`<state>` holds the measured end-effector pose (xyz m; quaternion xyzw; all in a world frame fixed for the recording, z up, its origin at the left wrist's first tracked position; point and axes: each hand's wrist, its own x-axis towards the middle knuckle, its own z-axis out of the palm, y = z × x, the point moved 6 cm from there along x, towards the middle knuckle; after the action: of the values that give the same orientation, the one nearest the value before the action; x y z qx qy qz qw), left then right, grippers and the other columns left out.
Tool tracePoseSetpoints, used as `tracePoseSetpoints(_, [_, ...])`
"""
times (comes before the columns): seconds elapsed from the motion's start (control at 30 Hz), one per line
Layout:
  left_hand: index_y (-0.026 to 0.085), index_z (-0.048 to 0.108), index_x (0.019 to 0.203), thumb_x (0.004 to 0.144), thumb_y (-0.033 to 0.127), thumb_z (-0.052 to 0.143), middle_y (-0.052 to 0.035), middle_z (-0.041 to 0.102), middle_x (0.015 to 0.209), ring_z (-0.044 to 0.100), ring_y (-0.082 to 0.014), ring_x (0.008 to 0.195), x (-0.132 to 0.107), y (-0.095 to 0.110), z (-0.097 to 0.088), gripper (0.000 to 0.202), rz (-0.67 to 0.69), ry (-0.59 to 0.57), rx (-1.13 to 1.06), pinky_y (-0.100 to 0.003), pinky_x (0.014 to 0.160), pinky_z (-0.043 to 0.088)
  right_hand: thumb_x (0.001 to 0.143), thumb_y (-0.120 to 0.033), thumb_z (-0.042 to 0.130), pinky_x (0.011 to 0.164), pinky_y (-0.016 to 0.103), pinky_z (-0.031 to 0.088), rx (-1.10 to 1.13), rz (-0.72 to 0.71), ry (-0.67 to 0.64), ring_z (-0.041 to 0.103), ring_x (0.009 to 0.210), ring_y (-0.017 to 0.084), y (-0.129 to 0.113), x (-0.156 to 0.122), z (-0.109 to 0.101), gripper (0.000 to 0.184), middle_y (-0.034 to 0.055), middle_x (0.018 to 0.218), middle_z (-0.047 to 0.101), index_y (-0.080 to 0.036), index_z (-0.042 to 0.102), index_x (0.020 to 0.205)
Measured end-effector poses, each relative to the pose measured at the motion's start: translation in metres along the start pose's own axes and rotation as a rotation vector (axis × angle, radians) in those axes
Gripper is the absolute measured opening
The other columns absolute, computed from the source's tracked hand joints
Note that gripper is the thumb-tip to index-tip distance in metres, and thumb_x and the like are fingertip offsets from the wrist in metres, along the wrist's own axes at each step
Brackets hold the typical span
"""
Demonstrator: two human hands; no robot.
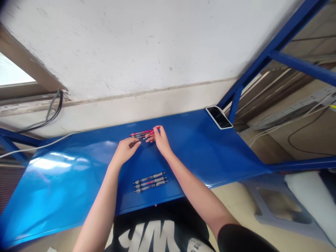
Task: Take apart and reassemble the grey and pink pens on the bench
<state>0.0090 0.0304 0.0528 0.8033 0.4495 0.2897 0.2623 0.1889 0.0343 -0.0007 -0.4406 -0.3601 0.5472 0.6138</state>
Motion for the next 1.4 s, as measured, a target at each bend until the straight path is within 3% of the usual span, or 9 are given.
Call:
tracePoseSetpoints(0.43, [0.019, 0.078, 0.099, 0.095, 0.024, 0.061, -0.0076, 0.078, 0.094, 0.069, -0.0197, 0.078, -0.0006, 0.0012, 0.0007, 0.017, 0.014, -0.003, 0.0, -0.032, 0.075, 0.053, 0.089, -0.07, 0.058, 0.046, 0.021, 0.045, -0.027, -0.03, 0.017, 0.068, 0.05, 0.013, 0.0032, 0.0017, -0.0018, 0.047, -0.0034, 0.071, 0.075, -0.027, 0.044, 0.098])
tracePoseSetpoints(0.87, [0.018, 0.076, 0.099, 0.096, 0.022, 0.06, -0.0072, 0.077, 0.094, 0.068, -0.0191, 0.08, 0.0003, 0.0008, -0.0003, 0.017, -0.002, -0.018, 0.003, -0.031, 0.076, 0.051, 0.091, -0.07, 0.057, 0.048, 0.022, 0.047, -0.06, -0.055, 0.016, 0.068, 0.051, 0.013, -0.0028, -0.0009, 0.0019, 0.045, -0.0021, 0.073, 0.075, -0.026, 0.045, 0.096])
tracePoseSetpoints(1.07, [0.019, 0.076, 0.1, 0.097, 0.023, 0.059, -0.0074, 0.078, 0.097, 0.069, -0.0201, 0.084, 0.0001, -0.0001, -0.0016, 0.018, -0.002, -0.013, -0.016, -0.032, 0.078, 0.052, 0.091, -0.067, 0.06, 0.055, 0.024, 0.051, -0.089, -0.093, 0.041, 0.069, 0.061, 0.014, -0.0051, -0.0028, 0.0006, 0.042, -0.001, 0.076, 0.075, -0.026, 0.05, 0.094])
tracePoseSetpoints(1.4, [0.019, 0.076, 0.1, 0.097, 0.023, 0.059, -0.0075, 0.077, 0.096, 0.068, -0.0194, 0.08, 0.0005, 0.0002, -0.0013, 0.018, -0.008, -0.024, -0.005, -0.032, 0.076, 0.052, 0.09, -0.066, 0.061, 0.056, 0.024, 0.054, -0.024, -0.045, 0.005, 0.072, 0.061, 0.014, -0.0056, -0.003, 0.0047, 0.042, -0.0013, 0.077, 0.075, -0.026, 0.049, 0.095])
